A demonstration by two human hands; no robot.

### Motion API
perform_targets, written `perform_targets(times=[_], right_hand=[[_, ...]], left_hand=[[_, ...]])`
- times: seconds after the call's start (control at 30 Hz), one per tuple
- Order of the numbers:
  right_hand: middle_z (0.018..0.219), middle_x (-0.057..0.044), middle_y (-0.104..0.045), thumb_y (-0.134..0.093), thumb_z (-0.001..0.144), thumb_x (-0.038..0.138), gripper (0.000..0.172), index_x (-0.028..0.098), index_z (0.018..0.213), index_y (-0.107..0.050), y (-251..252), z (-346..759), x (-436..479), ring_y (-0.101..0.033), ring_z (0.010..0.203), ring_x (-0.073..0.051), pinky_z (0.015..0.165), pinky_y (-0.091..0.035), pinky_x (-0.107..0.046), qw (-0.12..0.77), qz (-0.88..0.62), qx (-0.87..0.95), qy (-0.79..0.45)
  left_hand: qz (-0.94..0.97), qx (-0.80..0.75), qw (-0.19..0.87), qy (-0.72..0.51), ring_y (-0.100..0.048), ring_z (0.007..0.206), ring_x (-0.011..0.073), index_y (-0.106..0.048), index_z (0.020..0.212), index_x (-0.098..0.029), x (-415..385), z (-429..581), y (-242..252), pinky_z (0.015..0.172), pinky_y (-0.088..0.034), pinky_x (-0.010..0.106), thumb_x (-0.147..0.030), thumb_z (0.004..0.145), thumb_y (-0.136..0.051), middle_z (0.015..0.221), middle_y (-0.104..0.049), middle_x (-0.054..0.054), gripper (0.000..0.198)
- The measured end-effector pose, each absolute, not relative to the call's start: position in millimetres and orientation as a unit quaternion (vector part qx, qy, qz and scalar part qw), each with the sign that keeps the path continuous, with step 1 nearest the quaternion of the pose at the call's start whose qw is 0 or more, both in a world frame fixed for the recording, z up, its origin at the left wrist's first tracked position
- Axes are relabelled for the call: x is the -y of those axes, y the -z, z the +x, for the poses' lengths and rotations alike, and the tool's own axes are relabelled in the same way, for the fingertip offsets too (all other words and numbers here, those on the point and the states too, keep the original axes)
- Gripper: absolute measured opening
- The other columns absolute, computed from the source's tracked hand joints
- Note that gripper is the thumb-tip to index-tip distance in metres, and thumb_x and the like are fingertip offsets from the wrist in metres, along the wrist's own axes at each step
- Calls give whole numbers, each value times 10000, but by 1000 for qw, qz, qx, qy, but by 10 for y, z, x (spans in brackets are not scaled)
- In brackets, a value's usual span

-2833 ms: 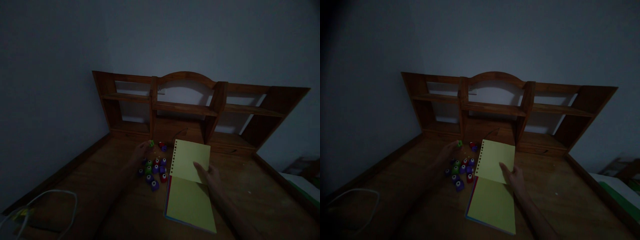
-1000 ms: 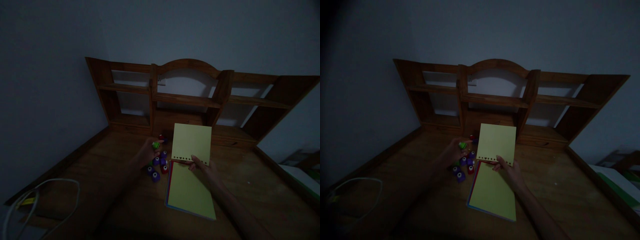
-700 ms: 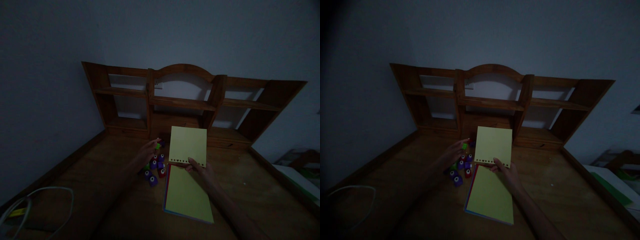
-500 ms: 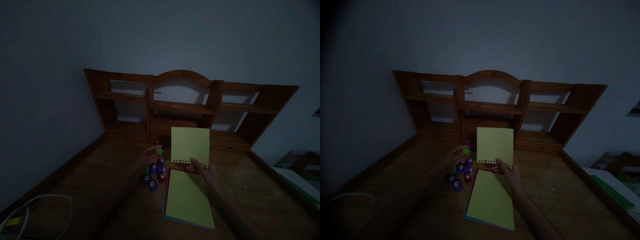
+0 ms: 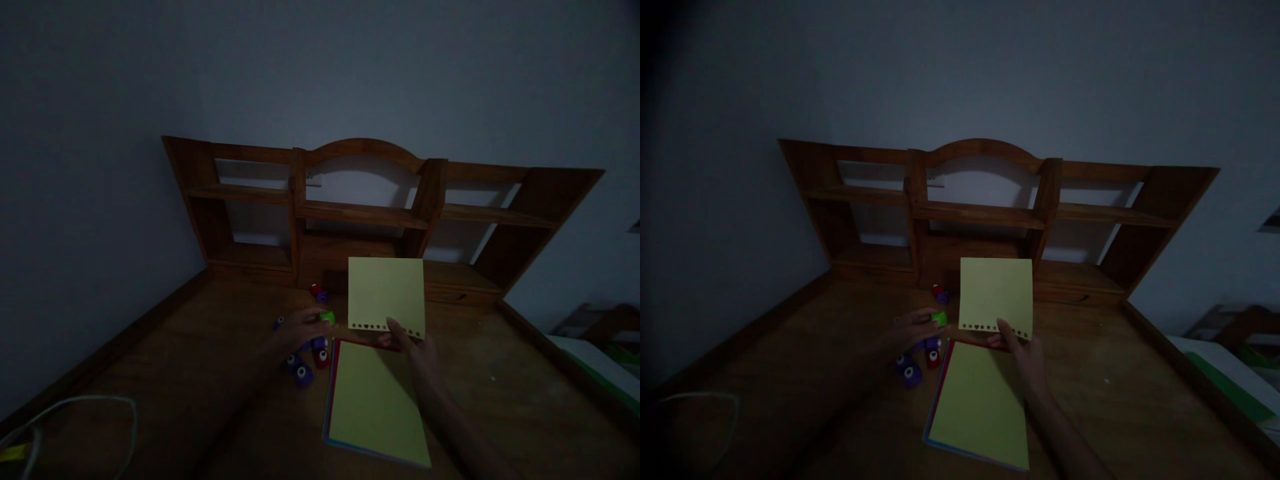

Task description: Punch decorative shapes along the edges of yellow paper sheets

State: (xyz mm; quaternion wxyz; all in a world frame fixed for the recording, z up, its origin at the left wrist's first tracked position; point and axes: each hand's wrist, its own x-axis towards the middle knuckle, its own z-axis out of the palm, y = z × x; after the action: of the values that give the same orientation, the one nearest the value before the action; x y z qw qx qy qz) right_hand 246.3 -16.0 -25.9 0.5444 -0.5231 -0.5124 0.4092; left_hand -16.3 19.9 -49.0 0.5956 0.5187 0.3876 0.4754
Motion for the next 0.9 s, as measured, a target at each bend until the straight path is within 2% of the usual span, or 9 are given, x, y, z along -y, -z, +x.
perform_targets(times=[0.2,0.53,0.67,0.9], right_hand=[[708,-89,-742,-607,830,513,404,192,613,-723,182,2369,278,-693,714,-262,738,-519,-341,522,-532,557,-366],[695,-49,-740,-606,853,440,368,210,583,-702,192,2317,332,-686,742,-228,767,-486,-312,523,-512,594,-333],[690,-47,-741,-617,846,440,359,212,586,-711,199,2319,319,-686,742,-225,776,-480,-309,526,-519,588,-329],[683,-51,-739,-605,856,435,376,203,578,-705,215,2299,303,-686,724,-225,769,-480,-310,518,-505,600,-341]], left_hand=[[550,-392,590,-442,-670,934,245,-678,1015,-210,-179,-176,473,815,-520,353,-307,702,-748,1062,-702,113,336],[581,-374,602,-401,-651,934,196,-667,1072,-209,-114,-158,365,835,-488,309,-294,720,-729,1082,-697,71,368],[594,-386,599,-374,-650,874,184,-671,1033,-190,-141,-169,414,777,-487,290,-281,654,-777,1000,-710,68,404],[609,-387,599,-348,-645,796,168,-664,1006,-170,-105,-152,416,708,-470,264,-307,666,-754,934,-711,53,377]])
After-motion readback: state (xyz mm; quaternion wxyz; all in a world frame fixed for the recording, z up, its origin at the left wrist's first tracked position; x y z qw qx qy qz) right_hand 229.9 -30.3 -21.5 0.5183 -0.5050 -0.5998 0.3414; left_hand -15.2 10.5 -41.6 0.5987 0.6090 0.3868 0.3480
